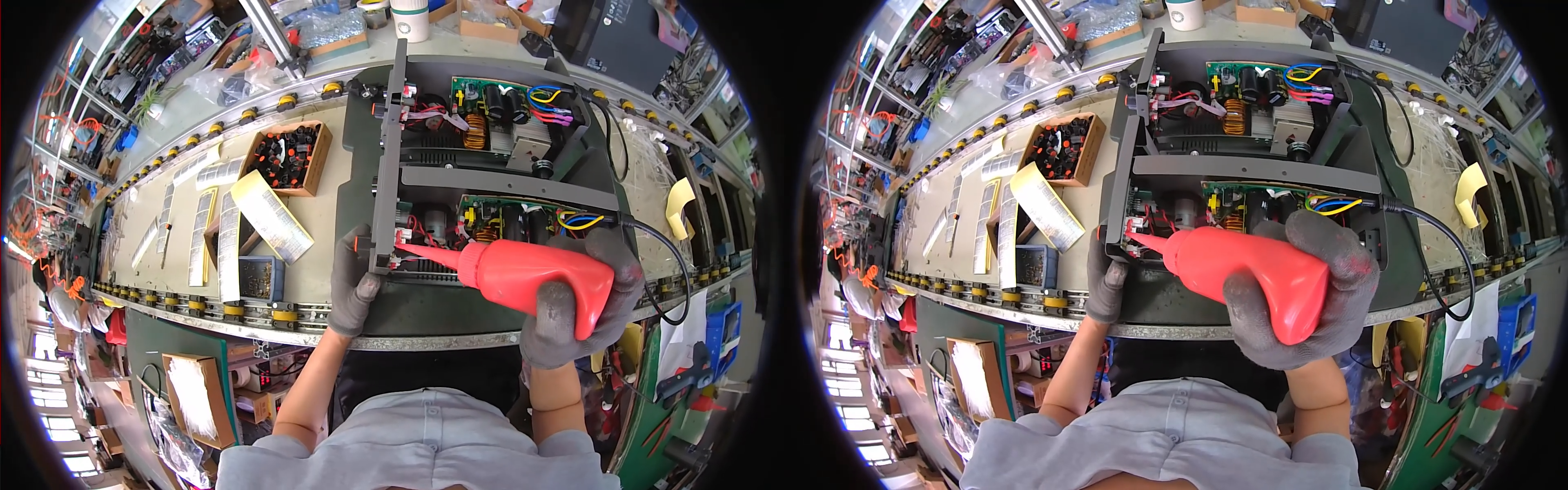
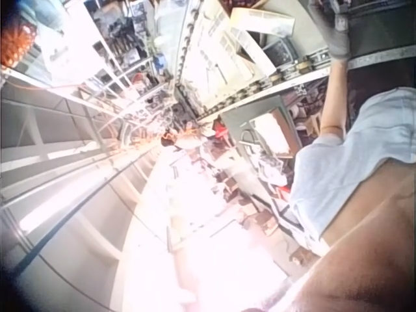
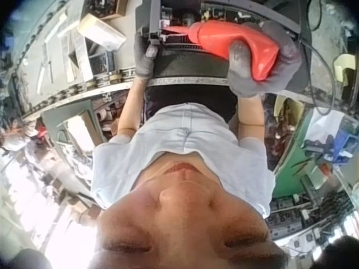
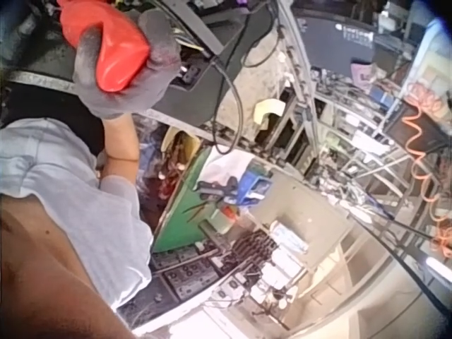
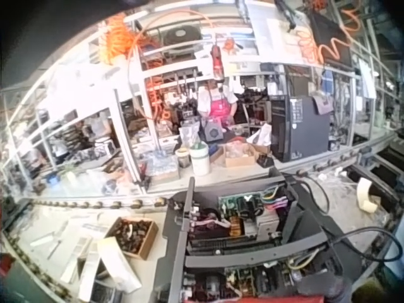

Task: Assembling components and wiring into a metal power inverter chassis on an assembly line.

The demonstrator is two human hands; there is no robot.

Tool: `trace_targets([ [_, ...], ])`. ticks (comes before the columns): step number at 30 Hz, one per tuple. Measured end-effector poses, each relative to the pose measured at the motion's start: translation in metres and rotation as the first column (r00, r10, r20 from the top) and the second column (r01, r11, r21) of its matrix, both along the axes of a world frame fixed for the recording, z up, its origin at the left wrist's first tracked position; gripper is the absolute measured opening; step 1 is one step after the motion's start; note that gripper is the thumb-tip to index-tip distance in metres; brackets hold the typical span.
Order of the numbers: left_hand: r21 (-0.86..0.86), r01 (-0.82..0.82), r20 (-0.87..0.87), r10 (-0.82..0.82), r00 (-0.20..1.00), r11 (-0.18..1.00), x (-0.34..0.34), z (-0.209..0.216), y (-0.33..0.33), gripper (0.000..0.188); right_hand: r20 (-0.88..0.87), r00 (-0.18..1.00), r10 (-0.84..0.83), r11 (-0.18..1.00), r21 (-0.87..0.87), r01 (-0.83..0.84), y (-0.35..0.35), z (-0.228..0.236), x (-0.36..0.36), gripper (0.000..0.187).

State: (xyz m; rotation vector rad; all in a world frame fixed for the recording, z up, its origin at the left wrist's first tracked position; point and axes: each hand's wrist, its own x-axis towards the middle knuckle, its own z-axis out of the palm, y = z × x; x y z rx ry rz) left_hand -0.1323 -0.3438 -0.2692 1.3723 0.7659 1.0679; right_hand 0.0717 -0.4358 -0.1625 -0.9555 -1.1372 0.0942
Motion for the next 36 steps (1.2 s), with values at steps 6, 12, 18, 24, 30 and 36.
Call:
trace_targets([
  [6, 0.04, 0.002, -0.044, -0.001, 0.999, 0.999, -0.009, -0.003, 0.003, 0.099, 0.017, 1.0, 0.011, 1.0, 0.009, -0.011, 0.002, -0.005, -0.005, 0.046],
  [12, 0.067, -0.097, -0.071, 0.101, 0.992, 0.993, -0.01, -0.029, 0.007, 0.096, -0.232, 0.947, -0.222, 0.937, 0.217, 0.273, -0.023, -0.015, 0.02, 0.056],
  [18, 0.156, -0.116, -0.137, 0.137, 0.981, 0.981, -0.095, -0.11, 0.039, 0.043, -0.407, 0.675, -0.615, 0.73, 0.03, 0.683, -0.13, 0.007, 0.13, 0.049],
  [24, 0.008, -0.01, 0.271, 0.008, 0.963, 1.0, -0.07, -0.039, 0.044, 0.051, -0.454, 0.687, -0.568, 0.82, -0.244, 0.517, -0.226, -0.016, 0.256, 0.052],
  [30, -0.284, -0.083, 0.259, 0.16, 0.953, 0.955, -0.08, -0.063, 0.055, 0.044, -0.309, 0.405, -0.86, 0.507, -0.443, 0.739, -0.313, -0.138, 0.41, 0.048],
  [36, -0.061, 0.236, 0.445, -0.185, 0.876, 0.97, -0.134, -0.088, 0.075, 0.043, 0.1, 0.195, -0.976, 0.065, -0.718, 0.693, -0.28, -0.141, 0.392, 0.044],
])
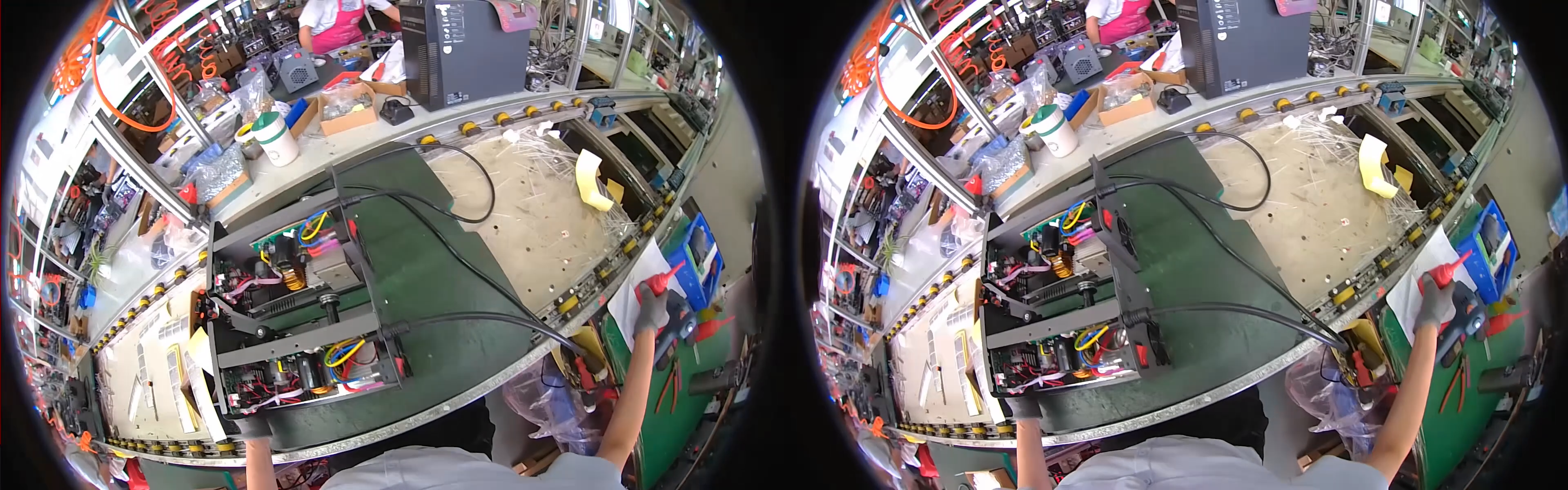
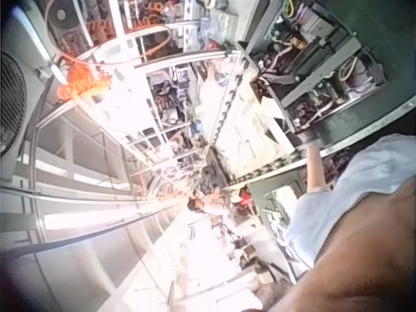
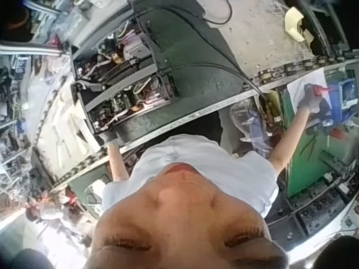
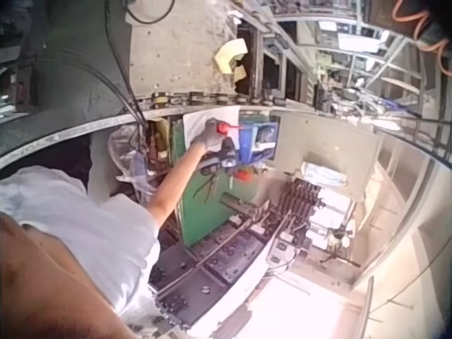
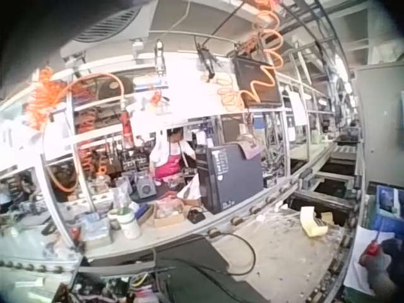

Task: Assembling components and wiring into a metal power inverter chassis on an assembly line.

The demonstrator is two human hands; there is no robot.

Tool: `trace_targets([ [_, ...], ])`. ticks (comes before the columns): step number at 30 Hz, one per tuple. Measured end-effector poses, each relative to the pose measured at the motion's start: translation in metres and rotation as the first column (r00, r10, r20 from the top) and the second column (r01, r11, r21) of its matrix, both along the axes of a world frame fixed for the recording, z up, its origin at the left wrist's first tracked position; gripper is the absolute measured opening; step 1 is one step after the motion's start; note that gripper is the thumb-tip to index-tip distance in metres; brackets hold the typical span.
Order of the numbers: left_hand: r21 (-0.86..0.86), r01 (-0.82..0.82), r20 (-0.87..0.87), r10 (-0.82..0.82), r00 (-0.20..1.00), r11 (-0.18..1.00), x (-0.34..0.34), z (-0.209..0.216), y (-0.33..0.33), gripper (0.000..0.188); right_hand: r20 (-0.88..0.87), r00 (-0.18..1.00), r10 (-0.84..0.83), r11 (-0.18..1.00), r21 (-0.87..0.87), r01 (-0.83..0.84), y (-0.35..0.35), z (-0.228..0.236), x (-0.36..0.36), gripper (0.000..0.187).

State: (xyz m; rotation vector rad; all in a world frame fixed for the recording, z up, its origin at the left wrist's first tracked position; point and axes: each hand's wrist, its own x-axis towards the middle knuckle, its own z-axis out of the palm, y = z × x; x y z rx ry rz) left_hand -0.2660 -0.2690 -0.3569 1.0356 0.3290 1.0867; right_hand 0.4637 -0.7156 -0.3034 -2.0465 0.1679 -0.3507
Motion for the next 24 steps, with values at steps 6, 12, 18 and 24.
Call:
trace_targets([
  [6, 0.047, -0.181, -0.416, 0.184, 0.891, 0.982, 0.051, 0.055, 0.038, 0.036, 0.412, 0.813, 0.412, 0.911, -0.188, -0.367, 0.063, 0.089, -0.147, 0.03],
  [12, 0.841, 0.197, -0.516, 0.856, 0.016, 0.504, 0.087, 0.124, 0.183, 0.022, 0.235, 0.507, 0.829, 0.555, -0.445, -0.702, 0.146, 0.115, -0.202, 0.048],
  [18, 0.64, 0.615, -0.622, 0.78, 0.065, 0.46, 0.211, 0.157, 0.25, 0.053, 0.262, 0.284, 0.922, 0.356, -0.864, -0.356, 0.142, 0.131, -0.218, 0.04],
  [24, 0.34, 0.674, -0.702, 0.654, -0.282, 0.656, 0.212, 0.112, 0.321, 0.074, 0.186, 0.442, 0.877, 0.376, -0.839, -0.394, 0.167, 0.12, -0.181, 0.03],
])
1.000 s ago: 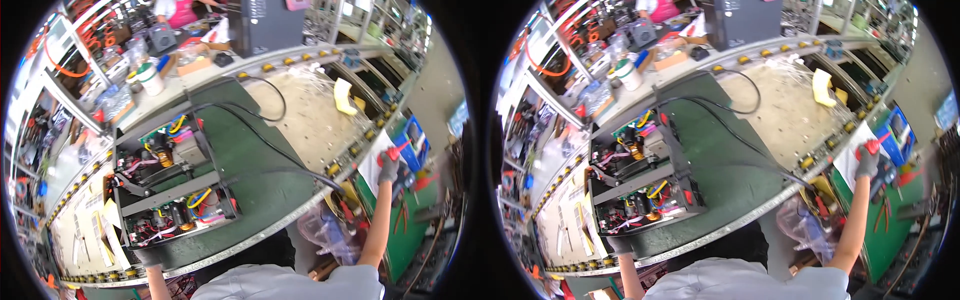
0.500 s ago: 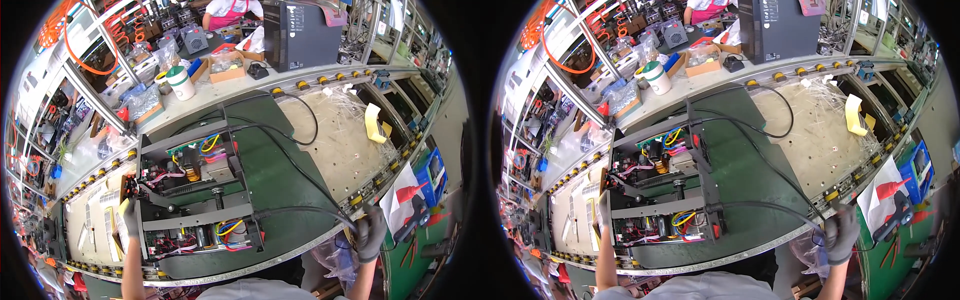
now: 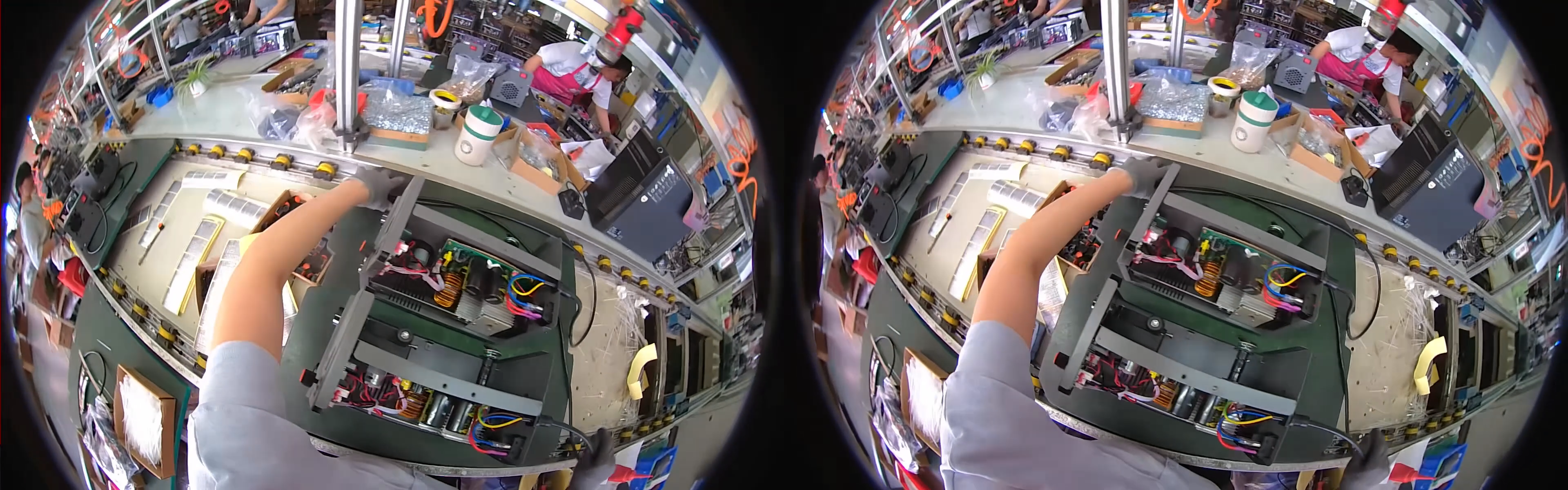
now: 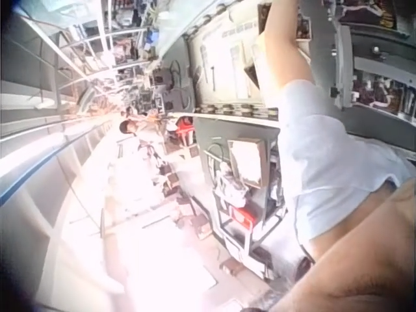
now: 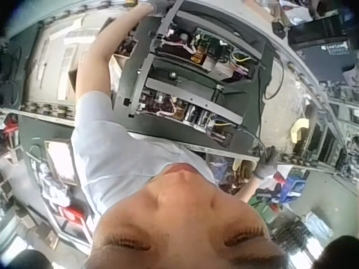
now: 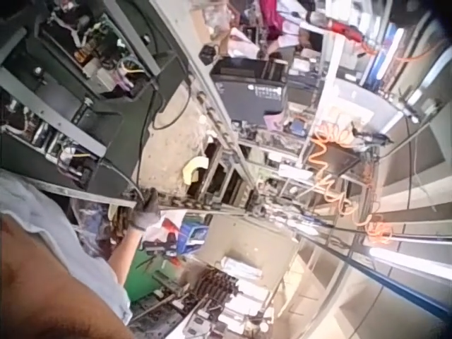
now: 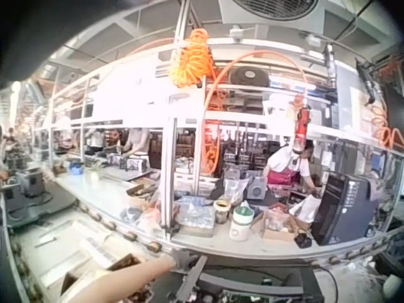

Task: Assembling components and wiring into a metal power inverter chassis on an assembly line.

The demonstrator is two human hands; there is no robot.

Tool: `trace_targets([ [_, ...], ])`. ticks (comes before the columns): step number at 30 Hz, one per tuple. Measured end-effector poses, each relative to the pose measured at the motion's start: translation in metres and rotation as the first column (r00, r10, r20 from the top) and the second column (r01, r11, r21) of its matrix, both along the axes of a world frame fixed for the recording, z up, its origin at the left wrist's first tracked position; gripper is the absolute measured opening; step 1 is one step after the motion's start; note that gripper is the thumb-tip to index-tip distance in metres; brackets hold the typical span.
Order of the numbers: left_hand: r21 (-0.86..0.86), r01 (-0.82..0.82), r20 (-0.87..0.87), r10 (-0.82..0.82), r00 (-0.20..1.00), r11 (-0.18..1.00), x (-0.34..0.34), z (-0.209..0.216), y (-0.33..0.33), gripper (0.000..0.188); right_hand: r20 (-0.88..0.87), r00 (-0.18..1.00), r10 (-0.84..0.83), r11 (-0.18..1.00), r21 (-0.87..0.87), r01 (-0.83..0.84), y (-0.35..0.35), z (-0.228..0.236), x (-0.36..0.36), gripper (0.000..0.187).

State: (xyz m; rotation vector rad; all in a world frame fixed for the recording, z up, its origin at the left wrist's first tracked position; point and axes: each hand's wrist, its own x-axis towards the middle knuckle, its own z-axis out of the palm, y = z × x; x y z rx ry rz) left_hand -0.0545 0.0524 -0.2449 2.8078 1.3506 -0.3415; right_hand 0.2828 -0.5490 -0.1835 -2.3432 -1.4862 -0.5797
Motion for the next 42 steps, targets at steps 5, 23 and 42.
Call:
trace_targets([
  [5, -0.099, -0.041, -0.016, 0.04, 0.999, 0.994, 0.01, 0.015, -0.013, 0.053, 0.122, 0.971, -0.207, 0.976, -0.044, 0.214, 0.038, 0.018, 0.035, 0.02],
  [23, 0.702, 0.696, -0.627, -0.335, 0.704, 0.149, -0.224, 0.278, -0.168, 0.002, 0.187, 0.942, 0.279, 0.89, -0.418, -0.181, 0.178, 0.052, 0.061, 0.058],
  [42, 0.086, -0.165, 0.653, 0.069, 0.754, 0.983, -0.045, 0.179, -0.303, 0.06, -0.121, 0.135, 0.983, 0.164, 0.278, -0.946, 0.095, 0.012, -0.251, 0.025],
])
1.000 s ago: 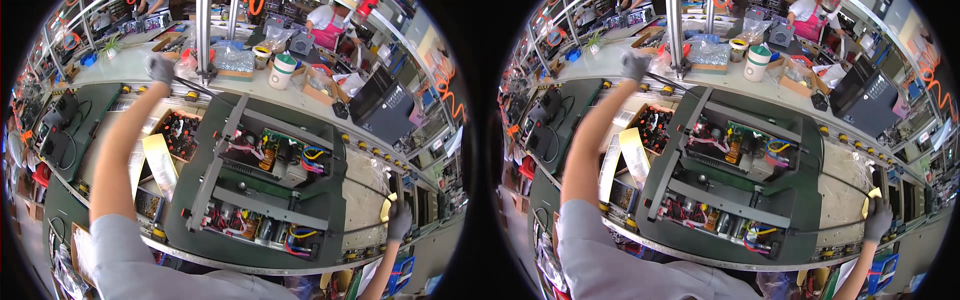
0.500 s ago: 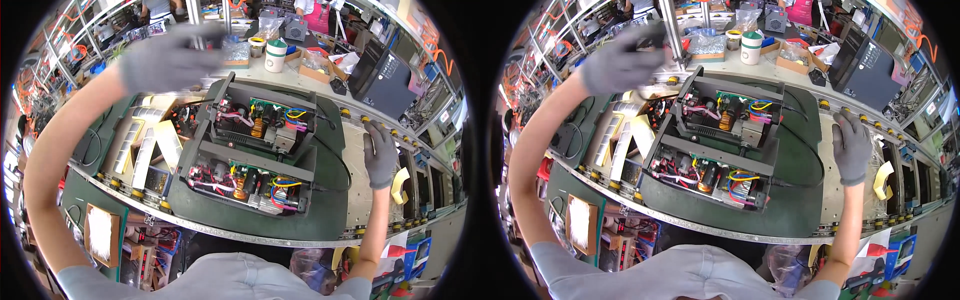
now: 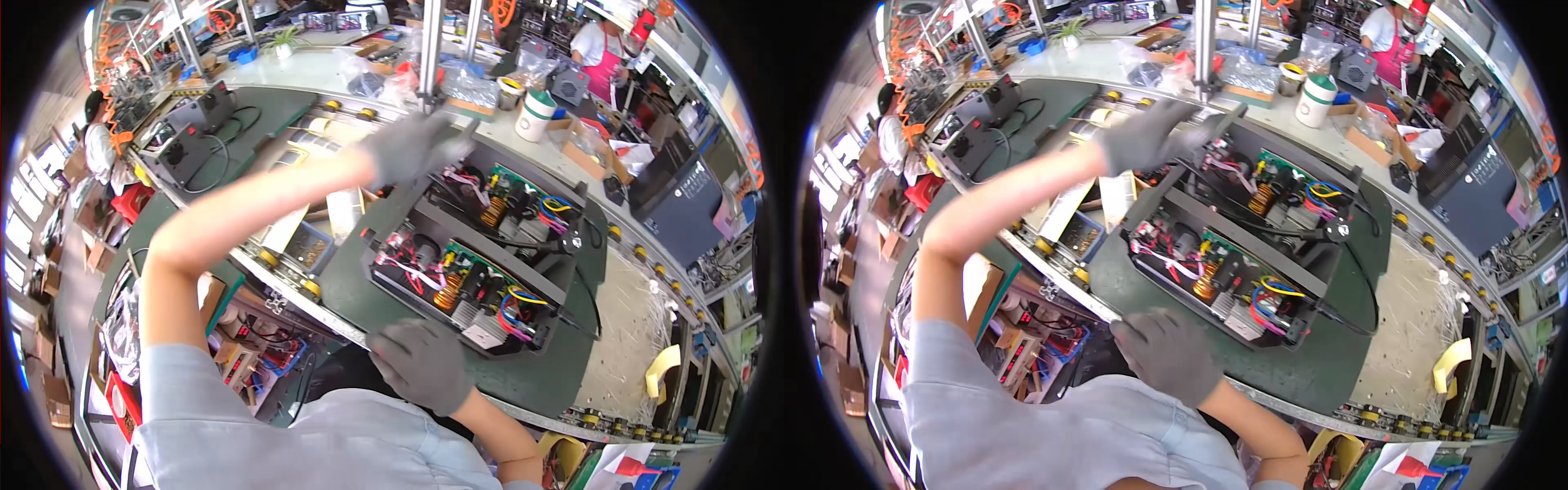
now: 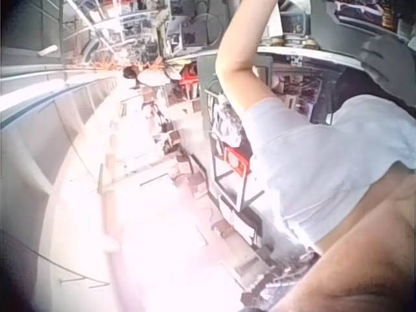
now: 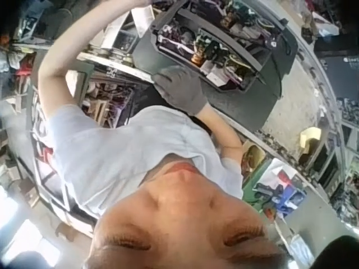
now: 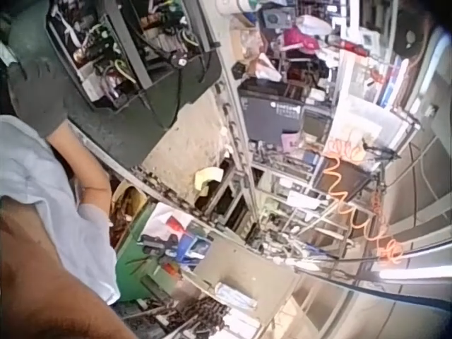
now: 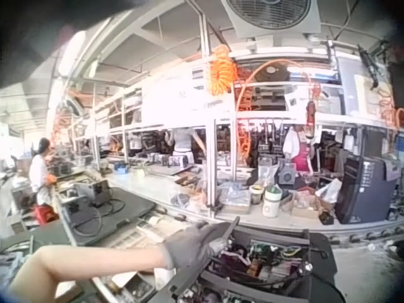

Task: Assembling components and wiring into a metal power inverter chassis on an assembly line.

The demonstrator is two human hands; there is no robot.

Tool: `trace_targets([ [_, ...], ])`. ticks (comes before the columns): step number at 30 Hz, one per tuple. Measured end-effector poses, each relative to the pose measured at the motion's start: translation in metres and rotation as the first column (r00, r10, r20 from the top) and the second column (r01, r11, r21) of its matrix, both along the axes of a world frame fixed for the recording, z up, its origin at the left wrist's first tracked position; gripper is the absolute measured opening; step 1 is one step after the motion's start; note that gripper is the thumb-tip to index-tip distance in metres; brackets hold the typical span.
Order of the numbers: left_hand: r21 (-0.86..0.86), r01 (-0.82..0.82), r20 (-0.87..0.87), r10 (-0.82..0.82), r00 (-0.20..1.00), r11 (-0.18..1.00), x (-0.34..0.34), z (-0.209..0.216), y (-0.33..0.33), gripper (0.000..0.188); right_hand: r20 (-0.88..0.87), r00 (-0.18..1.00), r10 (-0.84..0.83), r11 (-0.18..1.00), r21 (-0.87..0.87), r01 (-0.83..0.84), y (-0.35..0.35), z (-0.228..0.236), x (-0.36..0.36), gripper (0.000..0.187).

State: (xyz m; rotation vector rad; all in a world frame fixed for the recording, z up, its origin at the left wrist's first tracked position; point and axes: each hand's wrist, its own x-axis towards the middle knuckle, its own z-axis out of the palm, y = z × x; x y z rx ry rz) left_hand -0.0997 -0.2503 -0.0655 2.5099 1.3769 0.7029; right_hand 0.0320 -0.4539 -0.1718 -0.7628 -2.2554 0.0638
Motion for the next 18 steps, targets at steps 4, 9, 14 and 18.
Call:
trace_targets([
  [4, -0.645, 0.1, 0.355, 0.182, 0.917, 0.758, -0.03, -0.087, -0.044, 0.085, 0.059, 0.989, 0.136, 0.938, -0.329, -0.109, 0.025, -0.031, -0.056, 0.024],
  [9, -0.457, 0.259, 0.632, 0.106, 0.768, 0.851, -0.004, -0.052, -0.068, 0.069, 0.26, 0.959, 0.109, 0.906, -0.423, 0.012, 0.056, -0.055, -0.107, 0.029],
  [14, -0.224, 0.158, 0.529, -0.017, 0.849, 0.962, 0.068, -0.117, -0.059, 0.088, 0.109, 0.994, -0.01, 0.903, -0.426, 0.056, 0.099, -0.122, -0.083, 0.035],
  [18, -0.548, 0.796, 0.721, -0.336, 0.606, 0.257, 0.001, -0.077, -0.007, 0.054, 0.362, 0.925, -0.118, 0.953, -0.22, 0.208, 0.086, -0.099, -0.002, 0.013],
])
